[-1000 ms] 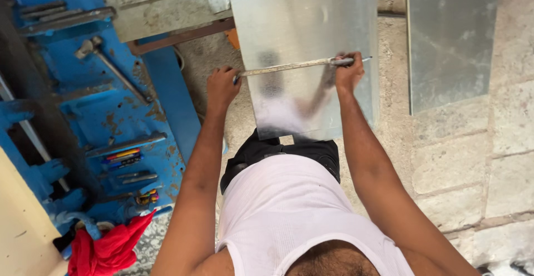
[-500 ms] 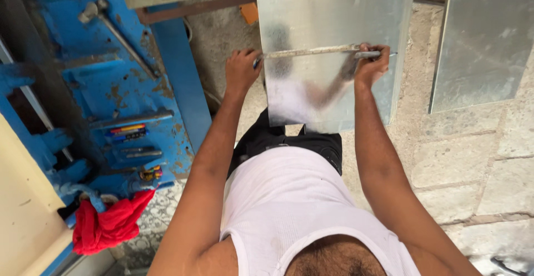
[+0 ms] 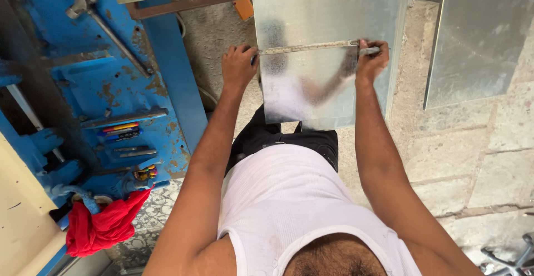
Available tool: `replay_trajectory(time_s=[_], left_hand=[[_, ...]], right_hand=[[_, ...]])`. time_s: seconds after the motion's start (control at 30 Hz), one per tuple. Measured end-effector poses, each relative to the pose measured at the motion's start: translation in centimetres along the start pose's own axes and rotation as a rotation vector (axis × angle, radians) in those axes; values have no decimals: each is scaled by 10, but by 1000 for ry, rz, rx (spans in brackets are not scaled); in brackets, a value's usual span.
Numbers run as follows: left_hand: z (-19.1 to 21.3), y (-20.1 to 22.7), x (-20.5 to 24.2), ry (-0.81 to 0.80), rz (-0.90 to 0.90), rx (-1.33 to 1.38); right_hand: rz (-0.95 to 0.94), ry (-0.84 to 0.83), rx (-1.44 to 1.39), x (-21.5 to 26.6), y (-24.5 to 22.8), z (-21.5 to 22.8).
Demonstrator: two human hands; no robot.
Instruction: The person measures and marks a large metal sheet using a metal ruler and a marker. They repeatedly position the ruler at intervals along the sheet and draw straight lines across its surface. The person occasionally repositions the sheet to continue marking different sections.
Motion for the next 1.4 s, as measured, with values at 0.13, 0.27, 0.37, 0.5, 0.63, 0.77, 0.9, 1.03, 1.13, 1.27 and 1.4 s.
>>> replay_trajectory(time_s=[0.13, 0.27, 0.37, 0.5, 0.63, 0.77, 0.9, 1.03, 1.13, 1.27, 1.4], left_hand=[[-2, 0, 0, -5, 3, -8], [-3, 0, -2, -18, -12, -34], [4, 2, 0, 30, -4, -17], [10, 5, 1, 52, 10, 29], [13, 6, 2, 61, 12, 29], [14, 6, 1, 92, 11, 35], [11, 6, 3, 91, 17, 36], [11, 7, 4, 109, 8, 35], [11, 6, 4, 118, 1, 30], [10, 6, 3, 112, 10, 38], [8, 6, 4, 101, 18, 43]], right_hand=[[-104, -69, -226, 3, -10, 3], [-61, -11, -301, 17, -36, 7], [-129, -181, -439, 44, -66, -28], [-353, -511, -330, 112, -85, -110], [-92, -672, -271, 150, -101, -160], [48, -700, -201, 159, -102, -178], [79, -664, -37, 159, -94, -181], [128, -662, -5, 158, -93, -181], [129, -667, 10, 159, -92, -183], [140, -668, 13, 158, -90, -183], [115, -671, -13, 157, -85, -183]])
Point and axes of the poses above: each hand's wrist, its own x-axis away from the middle knuckle, its own z-axis out of the back of the hand, y = z × x, the point moved 6 cm from there along -x, towards the middle knuckle, and after that the axes turned 6 degrees about -x, right-handed, at the moved point
